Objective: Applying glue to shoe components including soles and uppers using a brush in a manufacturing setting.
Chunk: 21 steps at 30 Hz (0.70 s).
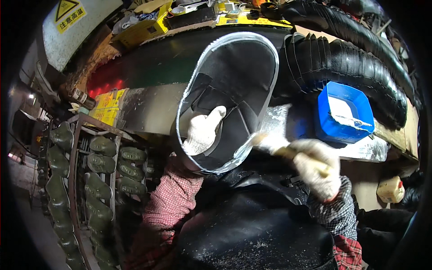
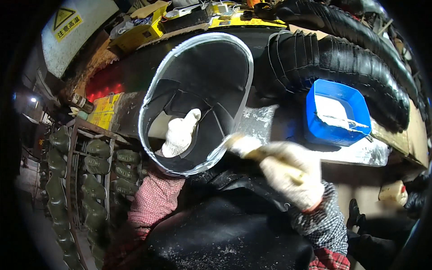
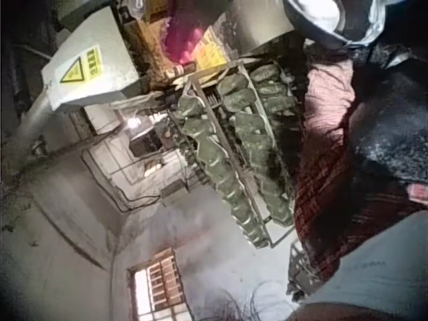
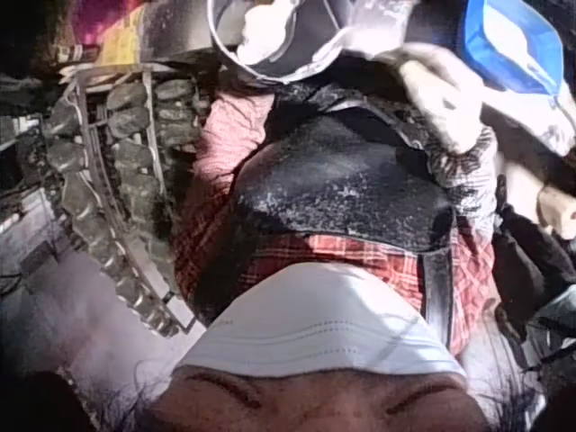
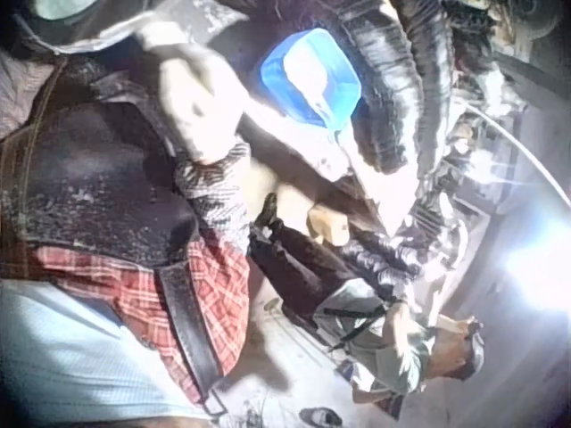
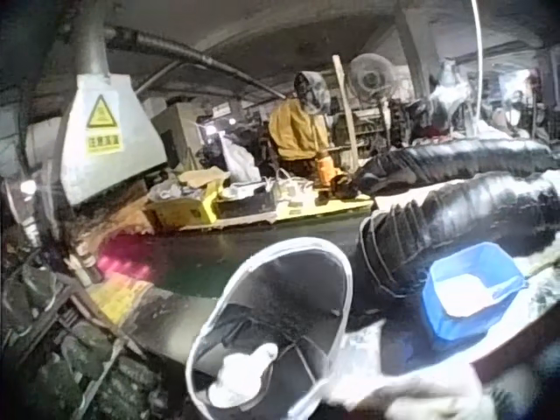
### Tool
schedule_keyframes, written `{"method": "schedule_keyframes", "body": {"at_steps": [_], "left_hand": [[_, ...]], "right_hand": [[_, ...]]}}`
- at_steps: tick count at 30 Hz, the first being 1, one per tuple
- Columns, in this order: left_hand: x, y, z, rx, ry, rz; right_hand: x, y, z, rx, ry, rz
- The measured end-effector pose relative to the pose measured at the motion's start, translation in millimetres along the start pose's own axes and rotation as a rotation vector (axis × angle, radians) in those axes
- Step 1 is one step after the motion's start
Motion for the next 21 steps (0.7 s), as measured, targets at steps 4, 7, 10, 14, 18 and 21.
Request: {"method": "schedule_keyframes", "body": {"at_steps": [4, 7, 10, 14, 18, 21], "left_hand": [[-11, -24, 9, 0.003, -0.076, 0.008], [-7, -31, 5, -0.736, -0.073, 0.384], [-29, -18, -13, -1.154, -0.046, 0.775], [-60, -10, -12, -1.380, 0.052, 0.833], [-63, -10, -14, -1.529, -0.003, 0.861], [-78, -3, -10, -1.574, -0.107, 0.901]], "right_hand": [[-15, 37, -20, -0.023, 0.211, 0.243], [-7, 15, -20, 0.065, 0.250, -0.116], [-15, 25, -4, -0.020, 0.201, 0.114], [17, 26, 31, -0.091, -0.087, 0.236], [32, 41, 72, -0.304, -0.437, 0.591], [26, 22, 45, -0.304, -0.255, 0.618]]}}
Point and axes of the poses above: each hand's wrist, its own x-axis towards the middle knuckle, its own z-axis out of the back of the hand, y = z × x, the point moved 7 cm from there along x, towards the middle knuckle, and after that the axes turned 6 degrees about -x, right-handed, at the moved point
